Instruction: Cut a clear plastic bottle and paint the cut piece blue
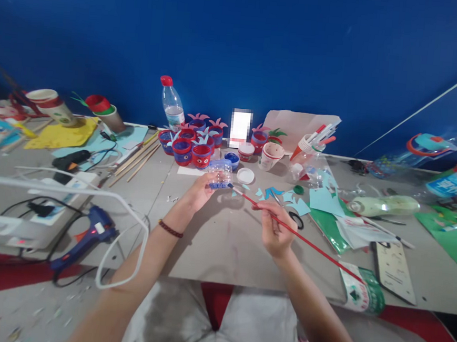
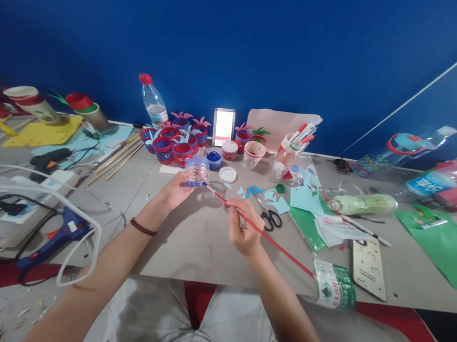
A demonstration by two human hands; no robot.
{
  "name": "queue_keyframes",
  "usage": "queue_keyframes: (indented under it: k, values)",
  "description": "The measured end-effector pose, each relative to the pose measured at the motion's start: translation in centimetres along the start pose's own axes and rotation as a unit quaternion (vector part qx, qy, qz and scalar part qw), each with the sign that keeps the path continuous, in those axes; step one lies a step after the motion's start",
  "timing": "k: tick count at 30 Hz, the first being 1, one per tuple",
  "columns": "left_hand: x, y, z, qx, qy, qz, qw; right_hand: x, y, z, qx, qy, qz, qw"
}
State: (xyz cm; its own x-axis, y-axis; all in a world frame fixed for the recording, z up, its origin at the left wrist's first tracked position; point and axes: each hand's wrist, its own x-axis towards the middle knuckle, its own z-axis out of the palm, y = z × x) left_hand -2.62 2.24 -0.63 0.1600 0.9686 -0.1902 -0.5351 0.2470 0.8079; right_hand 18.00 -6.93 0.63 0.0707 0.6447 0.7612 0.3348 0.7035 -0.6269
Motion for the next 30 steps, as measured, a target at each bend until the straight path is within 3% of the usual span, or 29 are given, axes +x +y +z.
queue_keyframes:
  k: [15, 25, 30]
  values:
    - [-0.6, 0.8, 1.0, -0.062, 0.014, -0.050, 0.997, 0.4, -0.5, 0.2, -0.036, -0.025, -0.017, 0.999]
    - [-0.6, 0.6, 1.1, -0.058, 0.014, -0.031, 0.998, -0.2, -0.1, 0.1, -0.014, -0.020, 0.002, 1.000]
    - [-0.6, 0.5, 1.0, -0.064, 0.019, -0.031, 0.997, 0.1, -0.3, 0.2, -0.037, -0.028, -0.032, 0.998]
